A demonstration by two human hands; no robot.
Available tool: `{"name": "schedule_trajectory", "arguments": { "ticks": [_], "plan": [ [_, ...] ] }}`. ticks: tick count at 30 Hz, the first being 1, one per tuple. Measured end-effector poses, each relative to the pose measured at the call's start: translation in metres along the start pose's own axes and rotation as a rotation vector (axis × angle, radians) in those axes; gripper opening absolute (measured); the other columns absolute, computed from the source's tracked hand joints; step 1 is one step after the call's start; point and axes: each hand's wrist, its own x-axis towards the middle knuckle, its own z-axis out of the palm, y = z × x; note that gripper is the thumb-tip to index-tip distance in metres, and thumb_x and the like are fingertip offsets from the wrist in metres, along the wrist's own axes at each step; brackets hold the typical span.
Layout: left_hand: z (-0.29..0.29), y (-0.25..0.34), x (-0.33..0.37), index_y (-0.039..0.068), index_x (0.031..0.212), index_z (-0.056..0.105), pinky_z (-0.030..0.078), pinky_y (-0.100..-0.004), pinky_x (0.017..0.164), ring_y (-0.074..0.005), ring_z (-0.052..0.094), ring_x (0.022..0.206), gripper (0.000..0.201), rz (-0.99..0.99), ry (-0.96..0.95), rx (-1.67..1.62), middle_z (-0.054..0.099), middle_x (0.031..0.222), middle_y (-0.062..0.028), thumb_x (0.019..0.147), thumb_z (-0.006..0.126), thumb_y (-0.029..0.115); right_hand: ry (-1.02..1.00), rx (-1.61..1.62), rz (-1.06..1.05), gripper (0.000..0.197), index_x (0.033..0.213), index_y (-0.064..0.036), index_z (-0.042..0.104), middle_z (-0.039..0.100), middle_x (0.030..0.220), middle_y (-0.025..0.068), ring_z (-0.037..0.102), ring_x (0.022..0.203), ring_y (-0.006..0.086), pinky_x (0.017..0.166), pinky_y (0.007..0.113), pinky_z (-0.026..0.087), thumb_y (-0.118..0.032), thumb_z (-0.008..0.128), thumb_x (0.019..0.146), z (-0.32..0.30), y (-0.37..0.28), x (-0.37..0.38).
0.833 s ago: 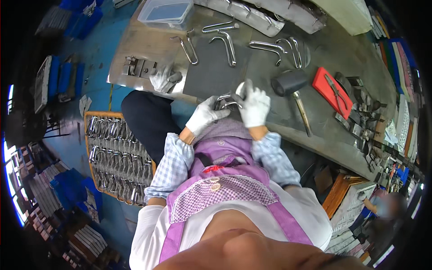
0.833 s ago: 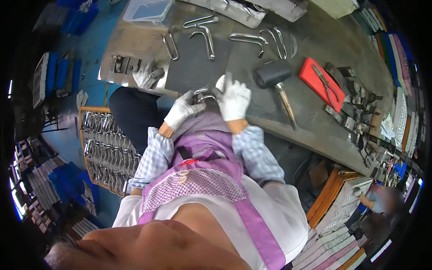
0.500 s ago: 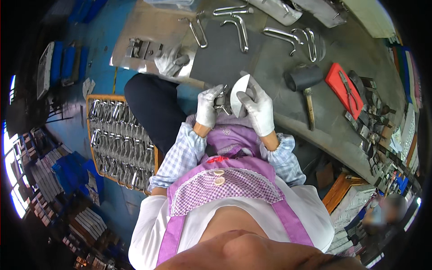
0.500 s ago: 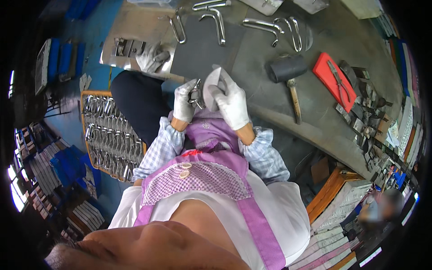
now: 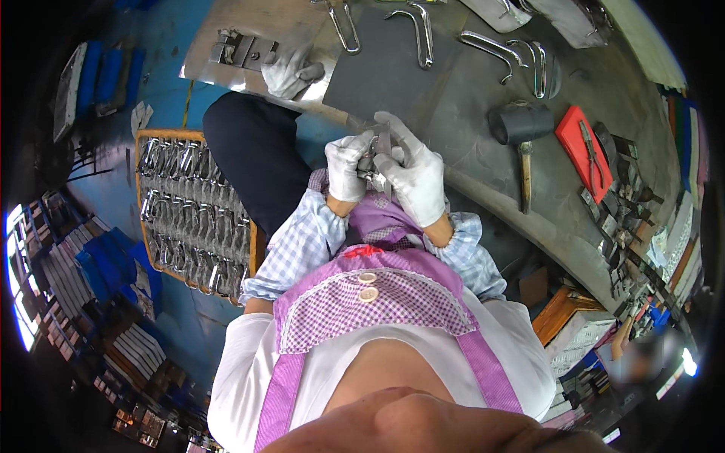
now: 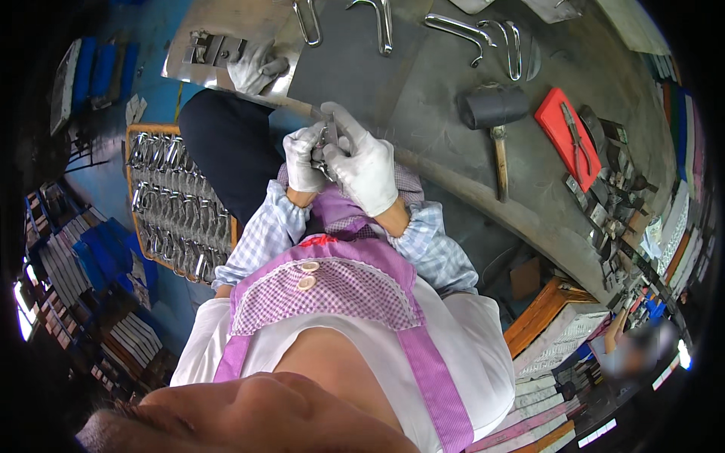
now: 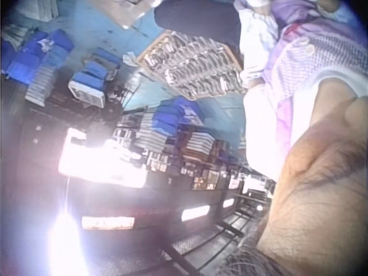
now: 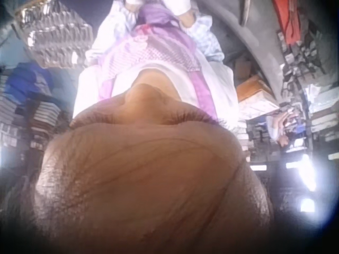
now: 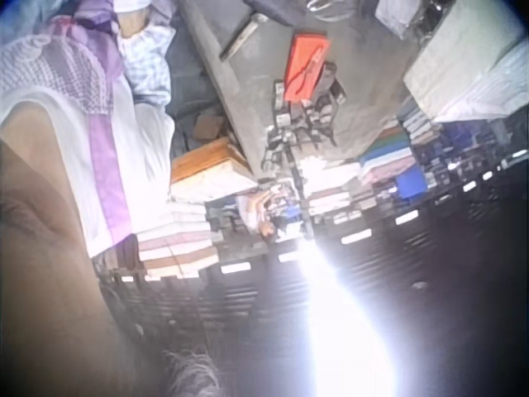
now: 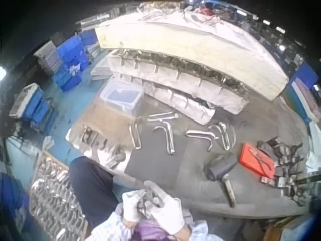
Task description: Assembling curved metal tubes into base plates and securing them with a rubber mallet.
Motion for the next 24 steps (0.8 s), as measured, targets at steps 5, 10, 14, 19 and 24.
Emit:
{"name": "schedule_trajectory", "arguments": {
  "ticks": [5, 10, 14, 19, 24],
  "plan": [
    [0.007, 0.017, 0.0, 0.005, 0.062, 0.06, 0.029, -0.0232, 0.046, -0.0012, 0.039, 0.052, 0.033, -0.082, 0.084, -0.095, 0.049, 0.058, 0.0069, 0.09, 0.069, 0.02, 0.028, -0.11, -0.06, 0.056, 0.139, -0.0055, 0.055, 0.051, 0.065, -0.0068, 0.042, 0.053, 0.0, 0.048, 0.02, 0.036, 0.003, 0.059, 0.084, 0.008, -0.003, 0.003],
    [0.005, 0.023, 0.0, 0.007, 0.062, 0.059, 0.027, -0.0227, 0.046, -0.0015, 0.038, 0.05, 0.033, -0.087, 0.115, -0.142, 0.049, 0.057, 0.0065, 0.089, 0.071, 0.021, 0.028, -0.239, -0.045, 0.054, 0.136, -0.0118, 0.057, 0.057, 0.065, 0.0014, 0.054, 0.058, 0.0039, 0.057, 0.023, 0.049, -0.002, 0.064, 0.084, 0.01, 0.002, 0.007],
    [0.006, 0.032, 0.012, 0.001, 0.075, 0.067, 0.031, -0.0225, 0.045, -0.0045, 0.041, 0.047, 0.028, -0.035, 0.082, -0.033, 0.053, 0.059, 0.0028, 0.09, 0.07, 0.024, 0.03, 0.032, -0.005, 0.053, 0.136, -0.0102, 0.056, 0.056, 0.066, 0.0036, 0.053, 0.059, 0.0028, 0.056, 0.022, 0.048, -0.003, 0.063, 0.084, 0.001, 0.008, 0.023],
    [0.002, 0.069, 0.047, -0.003, 0.103, 0.067, 0.052, -0.0292, 0.063, -0.0179, 0.067, 0.065, 0.042, -0.235, -0.252, 0.432, 0.068, 0.074, -0.0108, 0.088, 0.068, 0.036, 0.356, -0.944, -0.2, 0.055, 0.137, -0.0091, 0.053, 0.069, 0.1, 0.0171, 0.068, 0.087, 0.0322, 0.079, 0.04, 0.053, -0.019, 0.069, 0.085, -0.074, 0.038, 0.052],
    [-0.015, 0.066, 0.049, -0.001, 0.11, 0.064, 0.055, -0.0356, 0.08, -0.0305, 0.072, 0.089, 0.044, 0.049, -0.006, 0.976, 0.071, 0.092, -0.0224, 0.084, 0.07, 0.033, 0.967, -1.205, -0.431, 0.051, 0.131, -0.011, 0.057, 0.063, 0.116, 0.015, 0.062, 0.1, 0.0355, 0.086, 0.048, 0.049, -0.028, 0.072, 0.085, -0.204, 0.063, -0.005]
  ]
}}
